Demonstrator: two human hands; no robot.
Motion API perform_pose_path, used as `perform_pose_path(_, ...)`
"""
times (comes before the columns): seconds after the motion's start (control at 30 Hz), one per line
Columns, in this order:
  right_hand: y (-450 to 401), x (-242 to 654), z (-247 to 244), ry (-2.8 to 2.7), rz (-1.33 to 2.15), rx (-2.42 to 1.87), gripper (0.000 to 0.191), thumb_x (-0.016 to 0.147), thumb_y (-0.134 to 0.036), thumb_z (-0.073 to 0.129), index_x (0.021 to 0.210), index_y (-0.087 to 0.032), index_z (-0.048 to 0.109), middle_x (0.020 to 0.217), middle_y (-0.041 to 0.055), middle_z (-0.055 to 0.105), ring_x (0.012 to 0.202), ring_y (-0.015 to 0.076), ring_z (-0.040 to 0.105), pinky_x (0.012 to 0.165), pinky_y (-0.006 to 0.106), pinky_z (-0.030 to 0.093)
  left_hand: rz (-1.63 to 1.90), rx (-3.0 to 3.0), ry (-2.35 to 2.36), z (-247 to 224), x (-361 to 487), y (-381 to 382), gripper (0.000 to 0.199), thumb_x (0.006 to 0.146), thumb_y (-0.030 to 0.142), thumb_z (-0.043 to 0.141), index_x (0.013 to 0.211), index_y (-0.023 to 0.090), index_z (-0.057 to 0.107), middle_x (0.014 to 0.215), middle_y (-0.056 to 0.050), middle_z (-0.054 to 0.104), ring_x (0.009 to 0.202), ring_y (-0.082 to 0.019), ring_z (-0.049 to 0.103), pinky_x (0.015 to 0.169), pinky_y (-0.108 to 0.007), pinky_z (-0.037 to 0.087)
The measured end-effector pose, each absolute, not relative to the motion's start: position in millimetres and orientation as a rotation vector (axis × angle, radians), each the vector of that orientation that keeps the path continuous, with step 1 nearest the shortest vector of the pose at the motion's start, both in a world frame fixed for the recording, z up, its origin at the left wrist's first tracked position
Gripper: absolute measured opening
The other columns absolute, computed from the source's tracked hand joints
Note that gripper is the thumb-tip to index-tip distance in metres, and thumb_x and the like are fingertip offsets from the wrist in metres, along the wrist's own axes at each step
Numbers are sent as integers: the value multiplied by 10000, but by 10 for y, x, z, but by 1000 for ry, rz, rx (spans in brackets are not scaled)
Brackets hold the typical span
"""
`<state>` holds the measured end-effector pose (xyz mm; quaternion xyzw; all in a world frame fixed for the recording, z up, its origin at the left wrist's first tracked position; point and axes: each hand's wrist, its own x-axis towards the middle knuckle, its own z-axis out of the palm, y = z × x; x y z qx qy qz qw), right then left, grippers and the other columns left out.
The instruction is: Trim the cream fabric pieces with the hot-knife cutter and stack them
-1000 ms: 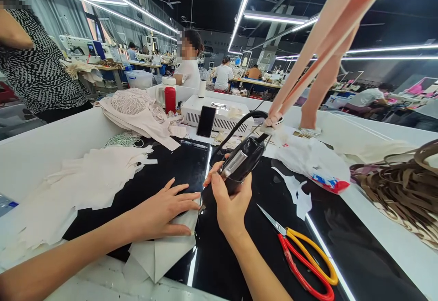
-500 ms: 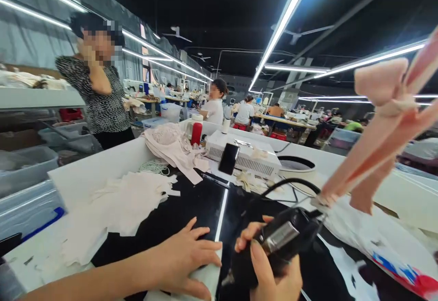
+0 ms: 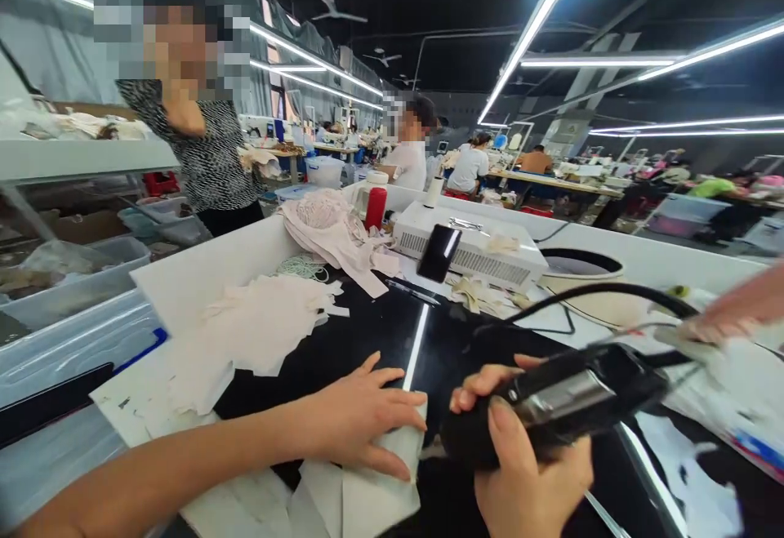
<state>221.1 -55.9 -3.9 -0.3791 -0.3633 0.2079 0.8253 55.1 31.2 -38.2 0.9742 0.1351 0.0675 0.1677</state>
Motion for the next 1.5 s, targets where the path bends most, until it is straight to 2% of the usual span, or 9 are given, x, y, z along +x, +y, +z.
perform_pose_path(0.07, -569, 2152, 27, -758, 431, -801, 411, 718, -298, 861, 1060, -256, 638, 729, -42, 656, 575, 148, 615, 540, 301, 576, 207, 2753, 373, -379, 535, 328, 537, 938, 542, 767, 1387, 273, 647, 1594, -45, 545, 1508, -444, 431, 1238, -787, 230)
perform_pose_path(0.2, -552, 2143, 43, -785, 408, -786, 386, 772, -323, 834, 1089, -277, 618, 744, -59, 649, 572, 132, 605, 546, 280, 536, 122, 2734, 395, -357, 515, 356, 529, 930, 485, 797, 1399, 299, 634, 1621, -33, 513, 1534, -468, 377, 1222, -817, 190)
perform_pose_path(0.47, -567, 2135, -4, -825, 415, -767, 377, 817, -340, 817, 1117, -279, 597, 796, -55, 660, 599, 122, 601, 577, 290, 531, 60, 2751, 423, -309, 498, 350, 535, 942, 507, 776, 1418, 321, 617, 1659, -21, 459, 1558, -449, 342, 1240, -799, 178)
perform_pose_path(0.97, -554, 2109, -54, -881, 417, -769, 349, 882, -309, 782, 1158, -283, 570, 850, -61, 674, 629, 121, 638, 627, 306, 559, 53, 2733, 445, -273, 481, 344, 489, 921, 456, 813, 1354, 300, 647, 1647, -36, 477, 1560, -440, 344, 1241, -796, 174)
perform_pose_path(1.13, -563, 2101, -44, -885, 425, -782, 351, 890, -306, 771, 1174, -285, 565, 842, -64, 671, 626, 121, 636, 624, 304, 562, 116, 2653, 456, -226, 543, 293, 445, 959, 380, 782, 1363, 277, 625, 1647, -50, 477, 1583, -375, 318, 1280, -737, 170)
perform_pose_path(1.33, -563, 2101, -30, -886, 417, -786, 355, 889, -298, 767, 1183, -284, 569, 844, -64, 670, 615, 117, 634, 615, 299, 555, 128, 2627, 453, -247, 613, 244, 403, 940, 332, 810, 1297, 267, 635, 1527, -70, 594, 1495, -312, 460, 1290, -691, 200)
perform_pose_path(1.5, -567, 2107, -37, -894, 424, -783, 369, 889, -307, 770, 1198, -282, 568, 849, -57, 664, 632, 126, 632, 625, 311, 551, 106, 2615, 484, -293, 560, 233, 479, 968, 337, 778, 1397, 299, 568, 1555, -68, 574, 1535, -327, 411, 1274, -735, 176)
